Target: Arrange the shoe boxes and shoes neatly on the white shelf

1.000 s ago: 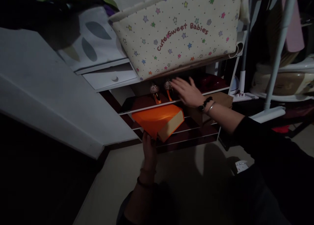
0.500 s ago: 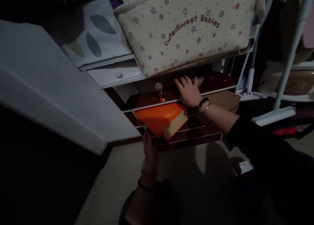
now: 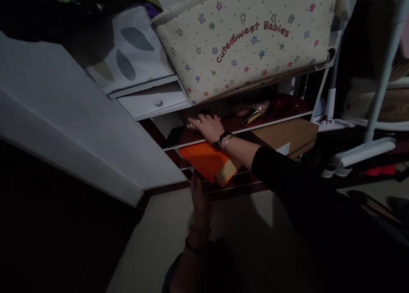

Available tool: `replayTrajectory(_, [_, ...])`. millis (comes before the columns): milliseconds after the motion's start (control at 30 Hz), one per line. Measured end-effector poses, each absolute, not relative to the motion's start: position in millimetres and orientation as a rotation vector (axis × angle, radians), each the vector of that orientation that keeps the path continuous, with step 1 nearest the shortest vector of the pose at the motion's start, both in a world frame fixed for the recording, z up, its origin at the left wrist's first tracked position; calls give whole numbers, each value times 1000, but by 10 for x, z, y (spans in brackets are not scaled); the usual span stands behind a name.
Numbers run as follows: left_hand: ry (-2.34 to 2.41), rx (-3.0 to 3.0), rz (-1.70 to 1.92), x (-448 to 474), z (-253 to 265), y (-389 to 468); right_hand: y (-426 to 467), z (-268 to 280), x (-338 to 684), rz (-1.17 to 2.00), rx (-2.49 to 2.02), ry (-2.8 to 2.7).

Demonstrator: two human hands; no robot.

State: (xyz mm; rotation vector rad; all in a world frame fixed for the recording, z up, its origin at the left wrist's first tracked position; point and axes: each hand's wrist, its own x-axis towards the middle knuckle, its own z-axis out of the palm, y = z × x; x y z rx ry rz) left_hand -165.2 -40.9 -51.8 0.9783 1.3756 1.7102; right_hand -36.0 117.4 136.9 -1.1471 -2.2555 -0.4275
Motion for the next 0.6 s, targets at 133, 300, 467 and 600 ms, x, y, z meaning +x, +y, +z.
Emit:
replayTrajectory(133, [1367,958,1713,-1671,-533,-429,1216,1205,-221,-548,-1127,-2364])
replayTrajectory(300, [1356,946,1715,-1661,-588,-439,1080,1009,106,-391,-1315,-2203])
replayTrajectory(467, [1408,1041,1736,-1573,-418,-542,154,1018,638,-237,-1155,-2137])
replayTrajectory(600, [1482,1262,1965,-1508,-167,-866,-729,956,1404,-147,-1232,-1981])
